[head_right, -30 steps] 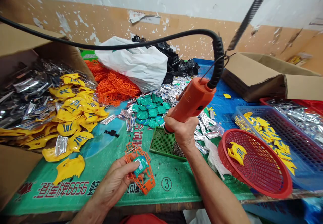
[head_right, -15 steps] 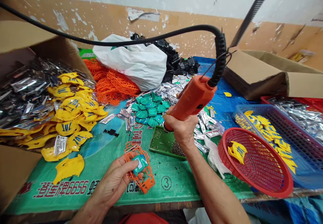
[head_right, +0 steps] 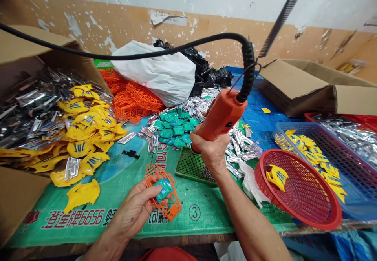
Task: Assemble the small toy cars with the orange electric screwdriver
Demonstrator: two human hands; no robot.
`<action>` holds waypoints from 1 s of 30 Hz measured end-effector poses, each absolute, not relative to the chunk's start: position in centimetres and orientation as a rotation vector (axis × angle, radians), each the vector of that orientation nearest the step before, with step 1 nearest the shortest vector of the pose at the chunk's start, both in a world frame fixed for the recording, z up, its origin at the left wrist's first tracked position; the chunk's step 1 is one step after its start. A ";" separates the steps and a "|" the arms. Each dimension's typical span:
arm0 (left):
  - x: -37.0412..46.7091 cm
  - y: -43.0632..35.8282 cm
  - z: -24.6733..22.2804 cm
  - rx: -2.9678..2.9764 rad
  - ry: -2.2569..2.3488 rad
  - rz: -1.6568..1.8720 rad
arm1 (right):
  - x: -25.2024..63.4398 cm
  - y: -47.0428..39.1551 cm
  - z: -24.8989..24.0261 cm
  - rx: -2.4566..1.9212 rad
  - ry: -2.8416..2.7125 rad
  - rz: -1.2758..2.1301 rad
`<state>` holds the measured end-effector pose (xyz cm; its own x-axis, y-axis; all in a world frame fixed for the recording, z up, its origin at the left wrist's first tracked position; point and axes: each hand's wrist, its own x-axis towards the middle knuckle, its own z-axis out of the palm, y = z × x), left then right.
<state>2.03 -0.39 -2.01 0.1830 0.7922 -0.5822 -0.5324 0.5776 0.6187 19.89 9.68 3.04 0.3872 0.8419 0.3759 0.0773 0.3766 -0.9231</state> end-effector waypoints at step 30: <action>2.0 -0.2 -1.6 0.309 0.913 1.029 | 16.6 2.4 7.0 -0.631 -1.054 1.162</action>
<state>2.00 -0.23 -1.58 0.2004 0.8397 -0.5048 -0.6014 0.5122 0.6132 16.63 2.41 6.95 0.0359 0.9427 0.3317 -0.4213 0.3153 -0.8503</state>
